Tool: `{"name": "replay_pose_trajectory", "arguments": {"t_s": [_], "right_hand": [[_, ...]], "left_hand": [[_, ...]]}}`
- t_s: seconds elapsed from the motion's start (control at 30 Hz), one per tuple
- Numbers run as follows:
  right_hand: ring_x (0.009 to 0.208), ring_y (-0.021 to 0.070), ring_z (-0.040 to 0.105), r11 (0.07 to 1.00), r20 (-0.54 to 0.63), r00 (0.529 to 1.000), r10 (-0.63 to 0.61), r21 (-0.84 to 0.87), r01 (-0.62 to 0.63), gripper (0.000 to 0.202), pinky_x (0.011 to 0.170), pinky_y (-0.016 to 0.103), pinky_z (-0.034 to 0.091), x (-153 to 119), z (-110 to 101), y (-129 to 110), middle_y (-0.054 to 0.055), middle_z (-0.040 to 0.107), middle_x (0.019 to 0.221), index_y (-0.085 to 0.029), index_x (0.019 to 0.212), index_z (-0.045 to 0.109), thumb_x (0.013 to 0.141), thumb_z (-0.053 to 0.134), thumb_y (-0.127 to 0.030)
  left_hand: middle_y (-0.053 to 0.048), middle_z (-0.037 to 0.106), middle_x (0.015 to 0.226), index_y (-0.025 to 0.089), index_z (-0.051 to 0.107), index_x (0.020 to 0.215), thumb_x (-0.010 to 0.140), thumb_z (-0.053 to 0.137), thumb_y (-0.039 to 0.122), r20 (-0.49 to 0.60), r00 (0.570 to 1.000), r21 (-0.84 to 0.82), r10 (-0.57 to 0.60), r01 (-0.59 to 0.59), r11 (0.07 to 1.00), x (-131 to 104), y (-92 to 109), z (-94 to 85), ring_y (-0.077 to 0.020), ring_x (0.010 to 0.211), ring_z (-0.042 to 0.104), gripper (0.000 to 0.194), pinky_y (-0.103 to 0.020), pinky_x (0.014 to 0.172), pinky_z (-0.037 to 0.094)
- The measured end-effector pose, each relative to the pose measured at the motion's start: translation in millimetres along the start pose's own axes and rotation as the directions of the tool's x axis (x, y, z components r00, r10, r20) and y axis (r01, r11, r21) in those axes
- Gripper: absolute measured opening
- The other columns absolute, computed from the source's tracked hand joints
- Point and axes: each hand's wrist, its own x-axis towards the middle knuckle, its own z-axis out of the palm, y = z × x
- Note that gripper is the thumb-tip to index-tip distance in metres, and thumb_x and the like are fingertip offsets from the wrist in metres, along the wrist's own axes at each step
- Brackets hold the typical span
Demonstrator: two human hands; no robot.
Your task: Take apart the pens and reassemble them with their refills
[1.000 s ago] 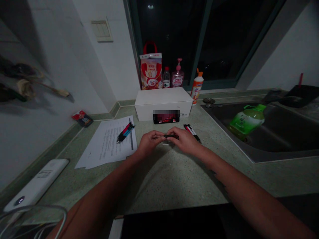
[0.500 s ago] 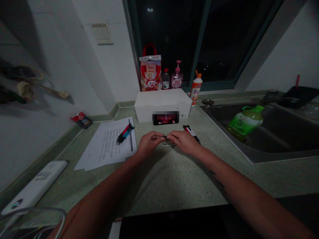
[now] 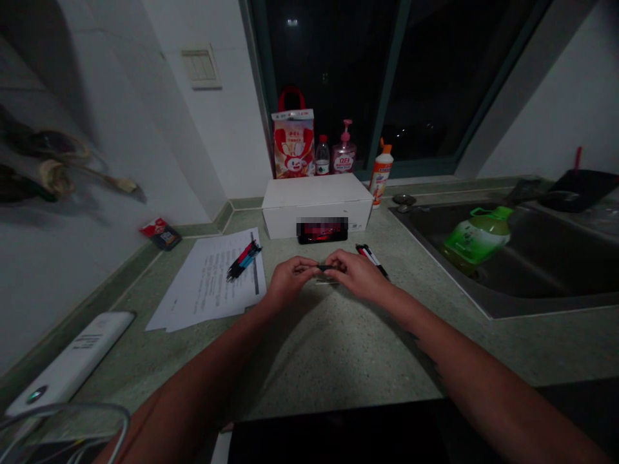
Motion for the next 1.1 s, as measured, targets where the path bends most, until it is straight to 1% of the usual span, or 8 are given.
{"name": "replay_pose_trajectory", "arguments": {"t_s": [0.1,0.23,0.4,0.57,0.67,0.83,0.97,1.1], "right_hand": [[0.086,0.0192,0.066,1.0,0.0,1.0,-0.024,-0.008,0.024,0.014,0.074,0.03,0.045,0,0,1,0.004,0.073,0.093,-0.022,0.098,0.067,0.096,0.056,-0.031],[0.08,0.0194,0.066,1.0,-0.007,1.0,0.012,-0.001,-0.012,0.025,0.069,0.029,0.045,0,1,3,0.004,0.072,0.089,-0.023,0.112,0.064,0.088,0.067,-0.032],[0.083,0.0189,0.065,0.999,0.0,1.0,-0.022,-0.027,0.022,0.013,0.072,0.03,0.044,0,1,1,0.004,0.073,0.09,-0.022,0.093,0.067,0.096,0.057,-0.031],[0.079,0.0186,0.065,1.0,-0.002,1.0,0.007,-0.018,-0.007,0.018,0.068,0.029,0.043,-1,0,-1,0.003,0.072,0.089,-0.023,0.103,0.065,0.088,0.068,-0.032],[0.08,0.0179,0.064,1.0,-0.001,1.0,-0.016,-0.018,0.016,0.011,0.069,0.028,0.042,-1,0,0,0.004,0.071,0.089,-0.021,0.099,0.065,0.091,0.064,-0.029],[0.088,0.0188,0.064,0.996,0.051,0.998,-0.043,-0.079,0.047,0.021,0.076,0.029,0.043,2,-3,5,0.006,0.073,0.095,-0.02,0.095,0.07,0.098,0.053,-0.032],[0.084,0.0179,0.064,0.983,0.12,0.993,0.007,-0.183,0.015,0.016,0.072,0.028,0.042,3,-6,10,0.006,0.072,0.094,-0.019,0.09,0.072,0.093,0.059,-0.029],[0.079,0.0171,0.062,0.96,0.209,0.976,0.062,-0.28,-0.002,0.008,0.067,0.027,0.04,1,-5,14,0.004,0.07,0.09,-0.02,0.084,0.071,0.085,0.065,-0.024]], "left_hand": [[-0.009,0.077,0.091,0.017,0.071,0.091,0.076,0.073,0.028,0.001,1.0,0.01,-0.001,0.001,1.0,0,0,0.2,-0.0202,0.086,0.072,0.019,-0.032,0.078,0.057],[-0.009,0.077,0.09,0.016,0.07,0.09,0.076,0.072,0.027,0.003,1.0,-0.046,-0.014,0.014,0.999,-1,-1,0.8,-0.0203,0.086,0.073,0.018,-0.033,0.08,0.057],[-0.009,0.077,0.089,0.016,0.071,0.089,0.074,0.074,0.029,-0.002,1.0,-0.058,-0.002,0.002,0.998,-1,-1,0.0,-0.0208,0.087,0.072,0.02,-0.033,0.081,0.056],[-0.008,0.077,0.087,0.016,0.071,0.088,0.075,0.073,0.029,-0.009,1.0,-0.039,-0.003,0.002,0.999,0,-1,-0.3,-0.0204,0.084,0.072,0.018,-0.033,0.081,0.056],[-0.008,0.077,0.086,0.016,0.071,0.088,0.076,0.072,0.029,0.008,1.0,-0.03,0.006,-0.006,1.0,0,-3,0.2,-0.02,0.083,0.072,0.018,-0.032,0.078,0.055],[-0.005,0.075,0.081,0.017,0.072,0.088,0.081,0.069,0.03,0.056,0.996,0.133,0.065,-0.072,0.989,-2,-2,-0.7,-0.0184,0.078,0.069,0.015,-0.031,0.075,0.053],[-0.003,0.073,0.083,0.022,0.075,0.084,0.078,0.073,0.024,0.258,0.937,0.407,0.236,-0.327,0.853,-5,-2,-2.1,-0.0189,0.083,0.064,0.007,-0.033,0.081,0.049],[-0.002,0.072,0.086,0.023,0.075,0.085,0.079,0.071,0.019,0.448,0.856,0.458,0.259,-0.468,0.756,-9,-2,-2.5,-0.0194,0.088,0.062,0.009,-0.033,0.082,0.047]]}}
